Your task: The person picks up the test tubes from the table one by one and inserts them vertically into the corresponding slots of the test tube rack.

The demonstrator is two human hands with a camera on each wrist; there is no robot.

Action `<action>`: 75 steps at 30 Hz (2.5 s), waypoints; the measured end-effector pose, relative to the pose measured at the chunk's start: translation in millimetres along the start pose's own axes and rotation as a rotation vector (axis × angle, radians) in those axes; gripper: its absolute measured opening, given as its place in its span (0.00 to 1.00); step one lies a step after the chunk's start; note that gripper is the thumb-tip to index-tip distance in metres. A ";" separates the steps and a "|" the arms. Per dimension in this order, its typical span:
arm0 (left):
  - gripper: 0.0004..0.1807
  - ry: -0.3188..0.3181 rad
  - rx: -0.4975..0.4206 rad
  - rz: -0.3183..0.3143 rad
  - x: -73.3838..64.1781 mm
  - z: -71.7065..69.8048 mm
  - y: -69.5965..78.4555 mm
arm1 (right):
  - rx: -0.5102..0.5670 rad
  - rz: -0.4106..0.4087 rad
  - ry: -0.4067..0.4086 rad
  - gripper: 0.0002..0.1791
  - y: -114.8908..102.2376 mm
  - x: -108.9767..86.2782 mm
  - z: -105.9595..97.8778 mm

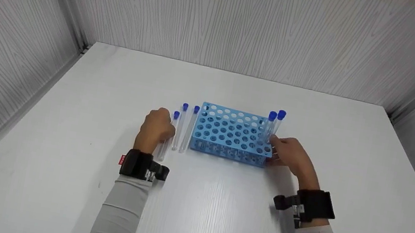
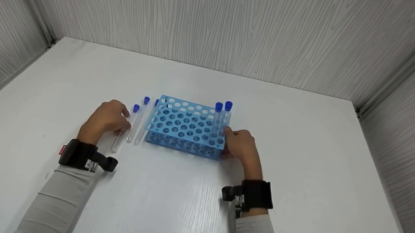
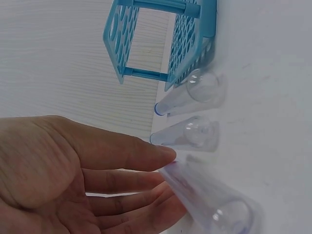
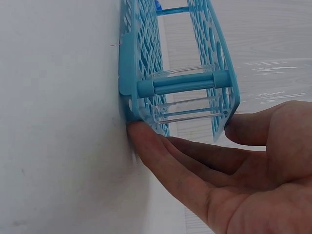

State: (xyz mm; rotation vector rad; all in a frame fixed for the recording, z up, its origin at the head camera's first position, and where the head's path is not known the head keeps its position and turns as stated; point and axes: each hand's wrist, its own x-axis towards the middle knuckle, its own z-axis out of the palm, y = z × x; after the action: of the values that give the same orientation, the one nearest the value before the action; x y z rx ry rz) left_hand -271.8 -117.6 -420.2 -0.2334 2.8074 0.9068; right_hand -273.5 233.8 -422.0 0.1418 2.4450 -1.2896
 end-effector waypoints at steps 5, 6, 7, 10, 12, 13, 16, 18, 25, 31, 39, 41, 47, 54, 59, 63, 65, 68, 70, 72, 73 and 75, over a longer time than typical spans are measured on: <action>0.15 0.002 -0.012 -0.008 -0.9 -0.5 0.6 | -0.002 -0.003 0.001 0.32 0.4 -0.5 -0.3; 0.16 -0.001 -0.013 -0.011 -1.0 -0.9 0.7 | -0.002 -0.001 0.001 0.32 0.3 -0.5 -0.1; 0.17 -0.004 -0.015 -0.013 -1.0 -1.3 0.9 | -0.004 0.002 0.002 0.32 0.1 -0.3 -0.1; 0.18 -0.003 -0.022 -0.024 -0.5 -2.1 1.3 | -0.008 0.006 0.002 0.32 -0.7 -0.2 0.4; 0.19 0.001 -0.022 -0.029 -0.1 -2.3 1.5 | -0.010 0.010 0.004 0.31 -1.1 0.0 0.6; 0.19 0.003 -0.024 -0.029 0.1 -2.3 1.6 | -0.010 0.011 0.006 0.31 -1.2 0.2 0.7; 0.18 0.007 -0.031 -0.027 0.0 -3.1 2.3 | -0.007 0.007 0.005 0.31 -1.3 0.2 1.0; 0.16 0.010 -0.038 -0.020 -0.5 -4.3 3.0 | -0.004 0.003 0.005 0.31 -1.1 0.2 0.8; 0.17 0.048 -0.080 0.023 -2.8 -8.4 8.1 | 0.003 -0.001 -0.002 0.32 -0.9 -0.1 -0.5; 0.21 0.084 -0.144 0.053 -3.2 -10.4 13.2 | 0.018 0.002 0.000 0.31 -0.1 -0.2 0.7; 0.21 0.174 -0.233 0.129 -7.2 -12.3 19.9 | 0.005 0.021 0.007 0.31 0.1 -1.0 1.2; 0.20 0.206 -0.248 0.151 -8.9 -12.8 22.4 | 0.005 0.019 0.005 0.31 0.1 -0.8 1.2; 0.20 0.265 -0.296 0.198 -13.7 -14.2 29.6 | -0.003 0.012 -0.001 0.32 -0.4 -0.2 1.1; 0.18 0.311 -0.370 0.280 -19.8 -17.4 34.7 | -0.014 0.023 0.004 0.32 -1.1 0.0 0.2; 0.17 0.377 -0.476 0.361 -22.7 -15.4 38.7 | -0.004 0.012 0.003 0.32 -0.4 0.7 0.8; 0.16 0.425 -0.546 0.418 -23.9 -11.5 44.0 | 0.001 -0.003 -0.002 0.32 0.4 0.6 0.7; 0.17 0.441 -0.566 0.429 -24.4 -9.4 46.6 | -0.004 -0.006 -0.004 0.32 0.2 -0.1 0.3; 0.17 0.457 -0.582 0.435 -25.1 -7.0 50.0 | -0.001 0.000 -0.002 0.32 -0.1 -0.1 0.1; 0.17 0.455 -0.588 0.434 -26.0 -5.9 51.7 | -0.001 -0.006 -0.006 0.32 0.1 -0.2 0.0; 0.17 0.452 -0.595 0.436 -26.5 -4.9 53.2 | 0.003 -0.002 -0.004 0.32 0.3 0.5 0.2; 0.17 0.449 -0.597 0.437 -26.6 -4.4 53.9 | 0.005 -0.001 -0.004 0.32 0.3 0.7 0.2; 0.17 0.445 -0.600 0.435 -26.7 -3.5 54.9 | 0.005 0.003 -0.003 0.32 0.3 0.9 0.0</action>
State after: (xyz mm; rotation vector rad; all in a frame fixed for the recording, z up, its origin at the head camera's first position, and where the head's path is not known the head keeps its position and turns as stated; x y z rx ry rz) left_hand -257.5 -73.1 -380.7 0.1298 2.9322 2.0165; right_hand -274.3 233.9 -422.6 0.1450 2.4384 -1.2944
